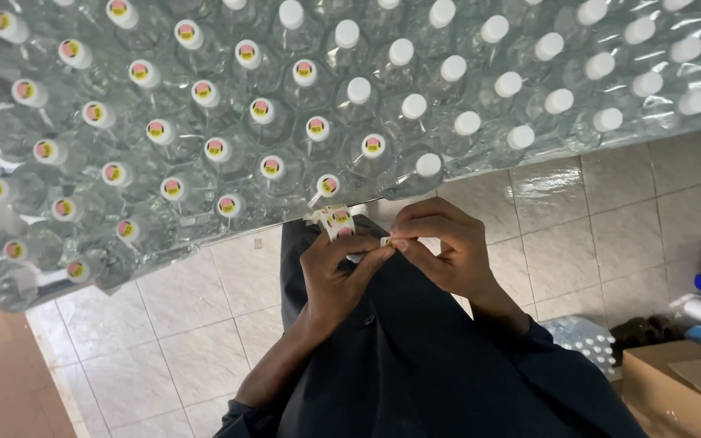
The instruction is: The person applies small round stickers to the caps of many plastic water bottles arranged on a table. They peel each sticker from a roll and press it onto a bottle cap, working across rows of bottles.
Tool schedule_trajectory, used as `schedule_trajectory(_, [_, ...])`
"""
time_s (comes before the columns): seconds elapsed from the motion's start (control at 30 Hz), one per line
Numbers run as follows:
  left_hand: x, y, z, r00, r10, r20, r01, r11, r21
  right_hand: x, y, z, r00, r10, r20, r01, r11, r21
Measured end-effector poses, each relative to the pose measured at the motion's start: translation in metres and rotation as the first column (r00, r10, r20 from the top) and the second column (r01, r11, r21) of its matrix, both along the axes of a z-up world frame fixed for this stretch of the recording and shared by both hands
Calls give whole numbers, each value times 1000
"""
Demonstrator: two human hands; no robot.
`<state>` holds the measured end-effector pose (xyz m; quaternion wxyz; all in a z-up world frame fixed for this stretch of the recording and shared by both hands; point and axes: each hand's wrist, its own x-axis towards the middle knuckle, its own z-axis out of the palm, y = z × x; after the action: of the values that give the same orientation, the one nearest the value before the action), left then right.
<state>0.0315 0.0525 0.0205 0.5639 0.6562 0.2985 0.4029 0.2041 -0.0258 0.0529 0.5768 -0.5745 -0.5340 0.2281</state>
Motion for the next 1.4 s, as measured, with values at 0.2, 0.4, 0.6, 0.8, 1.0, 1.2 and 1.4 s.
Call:
schedule_trajectory(0.2, [-3, 1, -8, 982, -130, -139, 127, 991, -34, 33, -5, -30, 957, -289, -22, 289, 957, -26])
schedule_trajectory(0.4, [-10, 6, -14, 967, -245, -62, 240, 967, -86, 37, 9, -35, 875, -475, 92, 479, 826, -298])
schedule_trajectory(0.6, [-15, 16, -15, 966, -257, -31, 252, 961, -117, 36, 16, -31, 842, -496, 213, 539, 752, -379])
schedule_trajectory(0.8, [-16, 18, -17, 962, -274, -21, 268, 954, -137, 32, 19, -23, 821, -542, 180, 563, 717, -411])
schedule_trajectory(1.0, [-14, 18, -17, 957, -290, -8, 286, 948, -136, 37, 19, -38, 823, -565, 62, 540, 743, -395])
schedule_trajectory(1.2, [-12, 14, -16, 957, -291, 1, 288, 947, -145, 43, 22, -48, 785, -618, -44, 551, 729, -407])
schedule_trajectory(1.4, [-5, 8, -33, 990, -136, 32, 140, 967, -212, 26, 2, -37, 832, -544, 103, 554, 818, -154])
